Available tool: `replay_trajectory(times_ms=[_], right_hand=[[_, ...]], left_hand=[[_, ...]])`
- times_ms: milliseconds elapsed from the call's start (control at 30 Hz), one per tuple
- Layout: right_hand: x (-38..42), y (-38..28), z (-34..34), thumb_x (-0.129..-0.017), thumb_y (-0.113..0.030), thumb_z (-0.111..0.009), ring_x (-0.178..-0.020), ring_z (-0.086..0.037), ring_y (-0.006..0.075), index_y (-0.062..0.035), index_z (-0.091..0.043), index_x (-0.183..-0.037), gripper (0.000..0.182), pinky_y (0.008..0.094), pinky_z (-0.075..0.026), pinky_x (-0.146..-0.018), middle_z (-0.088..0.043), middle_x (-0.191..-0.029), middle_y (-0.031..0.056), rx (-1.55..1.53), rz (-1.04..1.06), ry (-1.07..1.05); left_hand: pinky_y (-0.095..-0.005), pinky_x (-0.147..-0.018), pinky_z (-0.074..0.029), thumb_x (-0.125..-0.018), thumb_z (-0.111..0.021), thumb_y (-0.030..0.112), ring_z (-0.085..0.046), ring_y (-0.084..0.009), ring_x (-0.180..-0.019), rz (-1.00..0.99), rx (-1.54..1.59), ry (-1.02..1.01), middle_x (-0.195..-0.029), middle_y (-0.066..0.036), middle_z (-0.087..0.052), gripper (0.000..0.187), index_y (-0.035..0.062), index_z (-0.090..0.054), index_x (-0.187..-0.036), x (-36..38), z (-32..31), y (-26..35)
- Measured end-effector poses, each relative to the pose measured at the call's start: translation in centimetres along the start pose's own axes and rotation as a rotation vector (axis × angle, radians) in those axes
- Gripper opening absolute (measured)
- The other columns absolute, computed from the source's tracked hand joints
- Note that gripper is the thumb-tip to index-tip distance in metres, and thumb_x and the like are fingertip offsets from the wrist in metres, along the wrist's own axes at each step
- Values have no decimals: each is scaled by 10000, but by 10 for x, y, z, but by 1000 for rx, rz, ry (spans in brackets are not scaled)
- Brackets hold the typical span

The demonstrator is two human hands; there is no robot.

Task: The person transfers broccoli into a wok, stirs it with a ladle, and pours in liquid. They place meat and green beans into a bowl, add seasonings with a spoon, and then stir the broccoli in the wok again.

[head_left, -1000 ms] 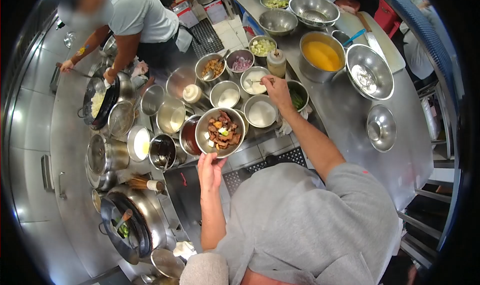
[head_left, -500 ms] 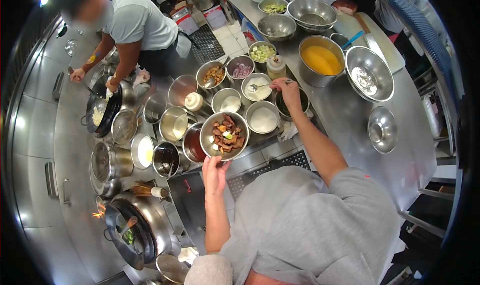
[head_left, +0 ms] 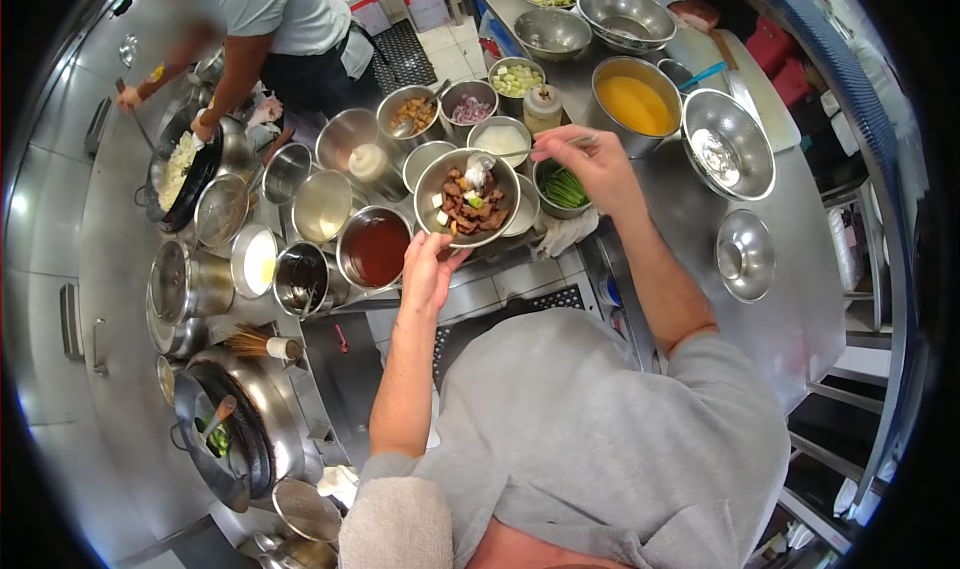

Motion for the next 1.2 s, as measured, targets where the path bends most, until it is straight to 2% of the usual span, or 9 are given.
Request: replay_trajectory(times_ms=[100,200,467,667,767,867,967,1100,1200], right_hand=[[15,-45,-14,-839,-71,-617,-955,-636,258,14,-673,-905,122,320,-473,-810,-690,-907,145,766,530,-4],[21,-63,-15,-803,-15,-628,-1014,-608,284,6,-677,-893,105,354,-472,-825,-679,-937,152,667,536,57],[43,-77,-43,-818,26,-581,-955,-634,281,28,-672,-923,139,338,-487,-804,-681,-899,132,564,712,35],[45,-2,-79,-825,40,-578,-983,-620,276,25,-669,-957,161,339,-478,-829,-673,-919,138,438,681,137],[28,68,-99,-802,28,-597,-907,-627,299,9,-669,-936,154,358,-487,-793,-665,-861,154,551,618,207],[1,126,-108,-783,-14,-614,-794,-618,348,-15,-665,-861,93,411,-492,-717,-645,-787,180,825,495,48],[-12,38,-131,-798,-82,-611,-711,-597,399,-30,-637,-757,71,466,-477,-614,-623,-736,200,859,560,292],[44,-143,-140,-850,-80,-620,-740,-640,245,3,-671,-913,117,308,-490,-657,-673,-828,137,475,890,371],[127,-184,-133,-860,-13,-574,-754,-633,207,27,-647,-919,102,286,-486,-660,-661,-820,104,169,1036,297]], left_hand=[[-427,-836,-534,-851,-522,42,-576,-159,-845,6,19,-13,-871,-32,-566,105,49,-525,-956,5,-6,2],[-435,-842,-527,-856,-513,52,-548,-144,-802,8,12,-6,-852,-24,-551,100,52,-516,-955,12,0,0],[-425,-882,-507,-819,-487,-8,-555,-224,-1001,-6,121,142,-1105,-113,-553,358,-5,-490,-1178,102,57,-4],[-423,-847,-537,-812,-499,-10,-594,-200,-929,-91,200,318,-1084,-120,-585,358,0,-510,-1169,190,117,-20],[-429,-868,-540,-806,-497,-31,-596,-181,-882,-138,254,379,-1068,-114,-587,349,-9,-523,-1153,218,126,-22],[-425,-857,-545,-810,-495,-29,-592,-172,-854,-159,271,404,-1054,-108,-588,333,-19,-527,-1141,239,132,-27],[-418,-840,-552,-814,-495,-24,-590,-166,-842,-166,262,394,-1039,-102,-590,317,-16,-531,-1129,256,135,-29],[-409,-798,-545,-817,-505,-6,-585,-148,-833,-150,218,370,-1009,-76,-601,268,16,-546,-1080,275,143,-42],[-416,-837,-495,-805,-535,19,-583,-161,-911,-82,207,318,-1009,-60,-605,250,40,-546,-1054,285,151,-62]])
Point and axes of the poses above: each hand's wrist, its own x-axis away from the middle knuckle, its own z-axis out of the back of the hand, y = z × x, the point moved 2 cm from there along -x, towards the middle knuckle
